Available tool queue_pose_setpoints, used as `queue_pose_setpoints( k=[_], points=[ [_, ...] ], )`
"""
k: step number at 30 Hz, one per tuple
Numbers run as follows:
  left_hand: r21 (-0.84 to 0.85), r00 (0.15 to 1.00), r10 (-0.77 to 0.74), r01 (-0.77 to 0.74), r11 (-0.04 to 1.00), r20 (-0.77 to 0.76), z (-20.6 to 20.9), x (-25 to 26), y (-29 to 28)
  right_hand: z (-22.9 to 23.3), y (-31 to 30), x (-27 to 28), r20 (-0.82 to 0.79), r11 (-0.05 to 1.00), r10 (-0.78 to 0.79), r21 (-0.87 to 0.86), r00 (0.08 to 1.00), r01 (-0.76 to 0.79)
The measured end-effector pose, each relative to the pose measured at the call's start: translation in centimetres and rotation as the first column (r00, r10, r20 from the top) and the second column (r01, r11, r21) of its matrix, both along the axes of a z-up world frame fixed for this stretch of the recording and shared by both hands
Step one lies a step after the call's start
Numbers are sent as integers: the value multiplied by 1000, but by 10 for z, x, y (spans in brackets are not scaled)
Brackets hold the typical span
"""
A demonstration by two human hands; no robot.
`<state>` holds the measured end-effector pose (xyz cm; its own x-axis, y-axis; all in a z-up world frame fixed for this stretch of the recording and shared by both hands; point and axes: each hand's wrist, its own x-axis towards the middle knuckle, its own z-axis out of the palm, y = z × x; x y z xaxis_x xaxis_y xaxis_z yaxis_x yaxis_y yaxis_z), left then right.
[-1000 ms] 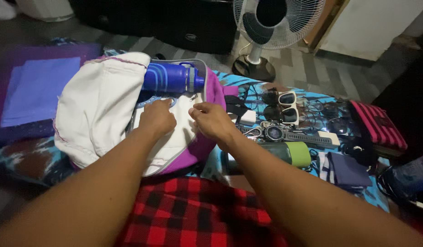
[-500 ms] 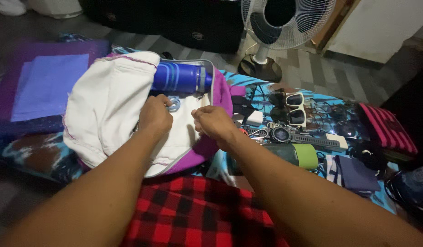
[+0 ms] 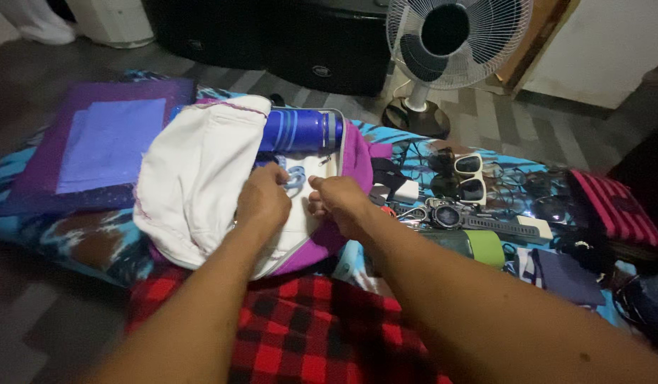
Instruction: The person unpacks a purple backpack placed on a bed, removing items one by one and placing them on the bed surface. Items include a water bottle, a small mirror, a phone, a notebook, and several small accessories. The person then closes the backpack and begins to open a separate purple folder.
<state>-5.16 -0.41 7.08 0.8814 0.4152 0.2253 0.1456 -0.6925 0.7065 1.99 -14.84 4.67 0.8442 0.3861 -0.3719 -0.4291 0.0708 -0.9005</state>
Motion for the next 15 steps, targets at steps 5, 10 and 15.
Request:
queue_pose_setpoints(
  k=[5, 10, 15],
  points=[
    [-106, 997, -79, 80, 991, 17, -7, -22, -23, -16, -1, 13, -64, 999, -28, -27, 998, 26],
    [-294, 987, -148, 161, 942, 68, -7, -45, -48, -26, -14, 17, -210, 997, -43, 54, 977, 56],
    [-237, 948, 36, 41, 971, 315, -14, -56, -52, -17, -25, 11, -89, 965, -180, 175, 980, 194]
  ],
)
